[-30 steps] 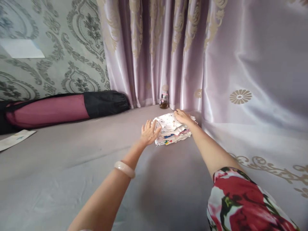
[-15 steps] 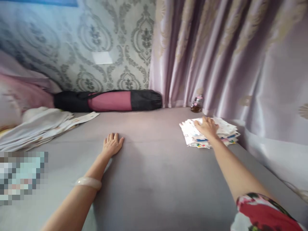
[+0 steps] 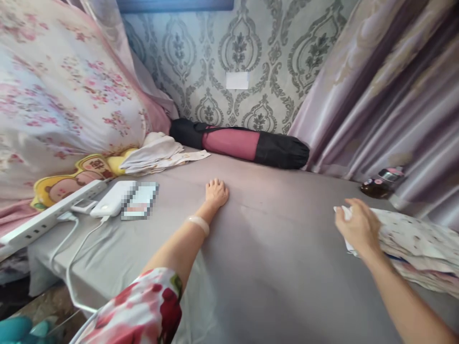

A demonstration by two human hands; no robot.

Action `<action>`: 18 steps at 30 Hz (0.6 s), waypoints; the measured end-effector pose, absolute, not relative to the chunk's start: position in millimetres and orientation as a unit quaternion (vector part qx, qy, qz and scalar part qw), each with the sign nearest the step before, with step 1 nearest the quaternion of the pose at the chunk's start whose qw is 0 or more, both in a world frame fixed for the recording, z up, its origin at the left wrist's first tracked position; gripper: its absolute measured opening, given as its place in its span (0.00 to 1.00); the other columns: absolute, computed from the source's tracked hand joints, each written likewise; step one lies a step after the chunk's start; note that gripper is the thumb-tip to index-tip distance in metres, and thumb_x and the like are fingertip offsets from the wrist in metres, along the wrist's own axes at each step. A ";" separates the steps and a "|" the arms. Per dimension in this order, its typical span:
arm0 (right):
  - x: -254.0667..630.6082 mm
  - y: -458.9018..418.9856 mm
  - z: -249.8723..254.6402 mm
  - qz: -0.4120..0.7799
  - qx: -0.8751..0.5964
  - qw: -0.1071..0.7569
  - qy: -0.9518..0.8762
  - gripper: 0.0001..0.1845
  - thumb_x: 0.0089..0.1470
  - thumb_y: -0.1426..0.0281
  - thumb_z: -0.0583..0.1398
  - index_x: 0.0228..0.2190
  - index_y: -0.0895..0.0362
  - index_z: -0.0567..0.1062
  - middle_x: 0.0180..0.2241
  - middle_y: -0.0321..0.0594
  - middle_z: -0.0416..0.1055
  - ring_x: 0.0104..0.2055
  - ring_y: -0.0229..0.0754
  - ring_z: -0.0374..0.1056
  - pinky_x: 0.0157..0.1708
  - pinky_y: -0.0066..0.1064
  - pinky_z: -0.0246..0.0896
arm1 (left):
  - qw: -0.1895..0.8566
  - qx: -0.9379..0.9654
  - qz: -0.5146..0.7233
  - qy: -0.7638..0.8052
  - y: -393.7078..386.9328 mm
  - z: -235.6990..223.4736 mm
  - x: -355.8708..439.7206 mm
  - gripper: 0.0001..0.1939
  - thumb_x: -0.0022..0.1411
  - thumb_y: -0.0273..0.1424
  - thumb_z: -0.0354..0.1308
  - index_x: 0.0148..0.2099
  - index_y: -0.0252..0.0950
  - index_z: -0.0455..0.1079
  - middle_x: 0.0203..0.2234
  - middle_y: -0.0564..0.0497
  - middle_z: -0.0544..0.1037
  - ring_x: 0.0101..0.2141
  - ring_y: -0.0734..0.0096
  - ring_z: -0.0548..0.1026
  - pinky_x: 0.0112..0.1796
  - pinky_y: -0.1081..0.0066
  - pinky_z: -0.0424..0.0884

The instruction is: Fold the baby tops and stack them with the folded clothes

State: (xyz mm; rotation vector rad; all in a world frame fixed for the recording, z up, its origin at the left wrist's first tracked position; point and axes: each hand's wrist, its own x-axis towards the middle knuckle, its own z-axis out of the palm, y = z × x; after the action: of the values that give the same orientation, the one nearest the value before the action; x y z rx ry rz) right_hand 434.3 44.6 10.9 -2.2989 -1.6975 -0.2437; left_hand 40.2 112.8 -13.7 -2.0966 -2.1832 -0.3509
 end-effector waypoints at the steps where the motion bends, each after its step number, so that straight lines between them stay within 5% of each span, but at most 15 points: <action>1: 422.2 44.7 5.9 -0.075 -0.779 0.149 -0.604 0.25 0.64 0.64 0.46 0.58 0.54 0.67 0.60 0.55 0.62 0.64 0.48 0.56 0.57 0.38 0.59 | 0.045 -0.688 -0.119 -0.714 113.8 -13.8 38.9 0.20 0.68 0.38 0.42 0.50 0.33 0.70 0.49 0.36 0.71 0.52 0.50 0.66 0.48 0.57 0.62; 5: 348.2 47.5 -19.2 0.027 -0.735 0.149 -0.661 0.27 0.60 0.63 0.49 0.58 0.57 0.67 0.60 0.53 0.63 0.63 0.51 0.58 0.61 0.47 0.54 | 0.036 -0.693 -0.134 -0.707 116.1 -15.8 35.3 0.20 0.68 0.35 0.42 0.50 0.32 0.70 0.48 0.36 0.71 0.50 0.49 0.66 0.47 0.56 0.62; 12: 215.1 37.1 -26.0 0.091 -0.664 0.087 -0.737 0.30 0.63 0.61 0.47 0.62 0.60 0.61 0.67 0.52 0.50 0.69 0.53 0.44 0.65 0.55 0.39 | -0.064 -0.726 -0.182 -0.660 128.9 -15.1 9.6 0.18 0.67 0.32 0.44 0.50 0.34 0.71 0.52 0.35 0.69 0.54 0.49 0.65 0.54 0.52 0.60; 18: 176.9 25.9 -27.0 0.076 -0.651 0.085 -0.750 0.30 0.65 0.59 0.44 0.63 0.58 0.60 0.68 0.51 0.50 0.70 0.54 0.43 0.65 0.58 0.31 | -0.175 -0.735 -0.203 -0.623 148.2 5.9 -43.1 0.13 0.55 0.26 0.54 0.40 0.38 0.78 0.40 0.47 0.79 0.42 0.66 0.76 0.47 0.72 0.69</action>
State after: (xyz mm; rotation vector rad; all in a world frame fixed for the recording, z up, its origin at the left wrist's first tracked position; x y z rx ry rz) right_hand 176.9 25.9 -27.0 -1.9429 -2.2379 0.2265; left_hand -43.1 148.2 5.9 -2.6078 -2.2089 -0.7204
